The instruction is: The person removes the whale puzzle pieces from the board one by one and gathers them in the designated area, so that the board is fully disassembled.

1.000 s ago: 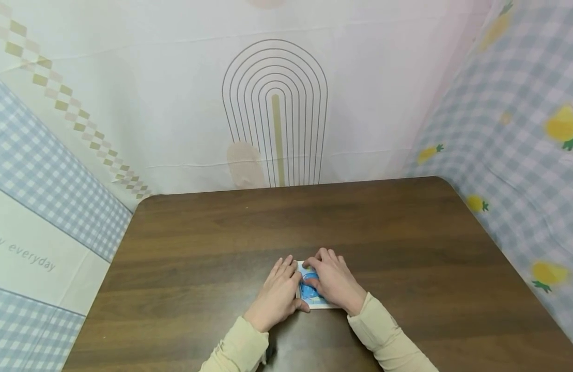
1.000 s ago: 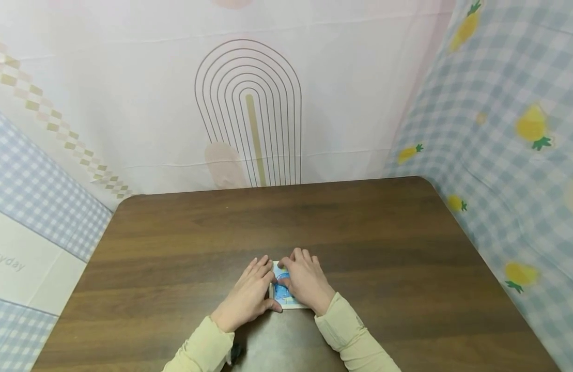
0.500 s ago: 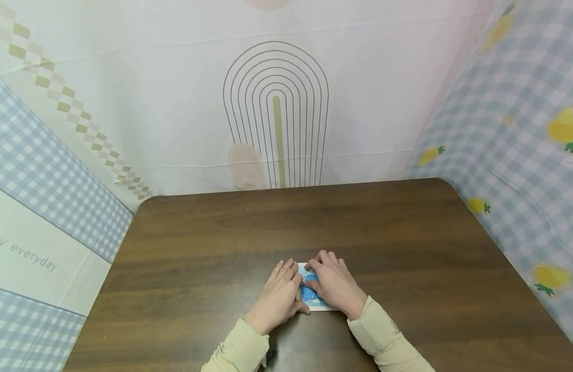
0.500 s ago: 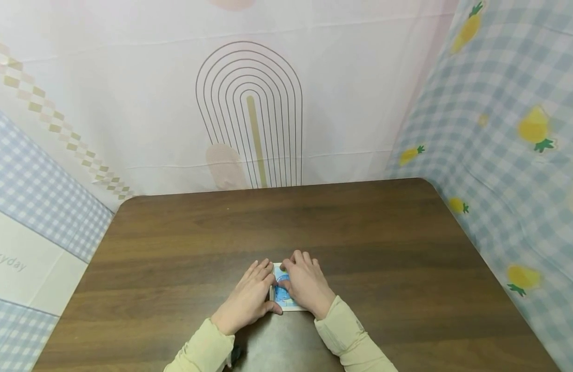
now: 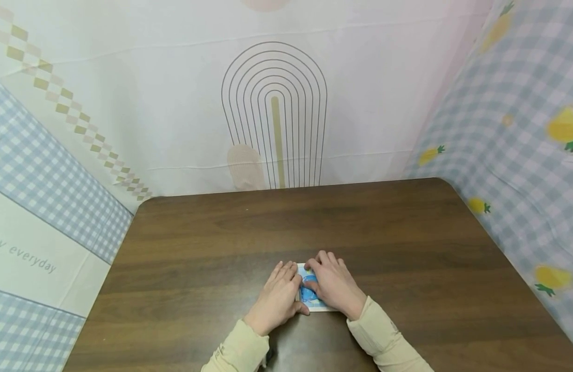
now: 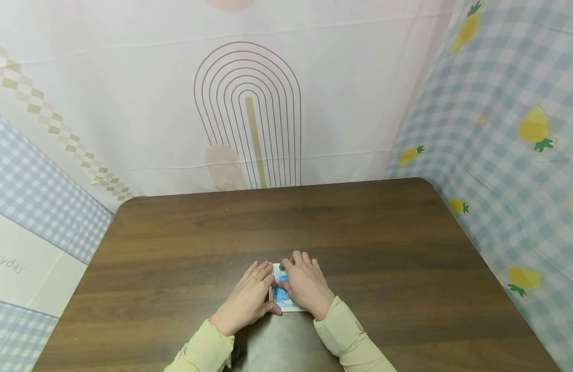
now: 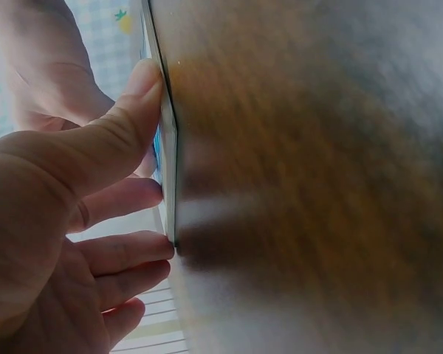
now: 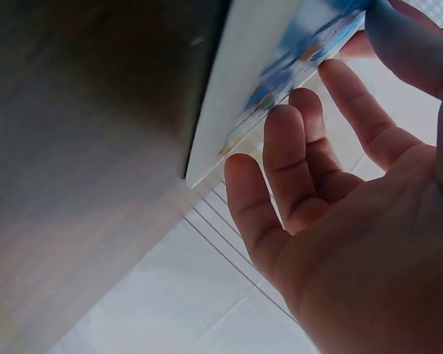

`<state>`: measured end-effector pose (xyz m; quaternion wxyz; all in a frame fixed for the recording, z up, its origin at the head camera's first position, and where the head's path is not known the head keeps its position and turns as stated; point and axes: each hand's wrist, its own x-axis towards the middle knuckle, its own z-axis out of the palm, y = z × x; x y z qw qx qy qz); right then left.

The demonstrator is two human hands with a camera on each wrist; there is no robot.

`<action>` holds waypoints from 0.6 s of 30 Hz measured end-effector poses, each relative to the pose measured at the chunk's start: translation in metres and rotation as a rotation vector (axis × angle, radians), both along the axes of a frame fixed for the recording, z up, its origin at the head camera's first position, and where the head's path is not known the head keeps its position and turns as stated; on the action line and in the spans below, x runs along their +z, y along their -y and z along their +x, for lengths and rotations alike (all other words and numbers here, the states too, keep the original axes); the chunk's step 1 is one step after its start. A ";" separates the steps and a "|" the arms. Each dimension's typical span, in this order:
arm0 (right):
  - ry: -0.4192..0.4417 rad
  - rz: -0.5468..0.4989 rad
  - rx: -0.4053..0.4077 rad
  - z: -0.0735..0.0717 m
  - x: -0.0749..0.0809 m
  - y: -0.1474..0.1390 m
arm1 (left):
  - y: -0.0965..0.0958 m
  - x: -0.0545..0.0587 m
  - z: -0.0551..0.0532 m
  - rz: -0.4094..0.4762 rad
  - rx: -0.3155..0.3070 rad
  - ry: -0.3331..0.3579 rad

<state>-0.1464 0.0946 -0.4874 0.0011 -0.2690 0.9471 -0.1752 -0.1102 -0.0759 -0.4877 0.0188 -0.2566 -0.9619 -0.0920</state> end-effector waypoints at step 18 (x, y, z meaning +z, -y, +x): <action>0.021 -0.014 -0.024 0.002 0.000 0.002 | 0.000 0.001 0.001 -0.010 -0.007 -0.006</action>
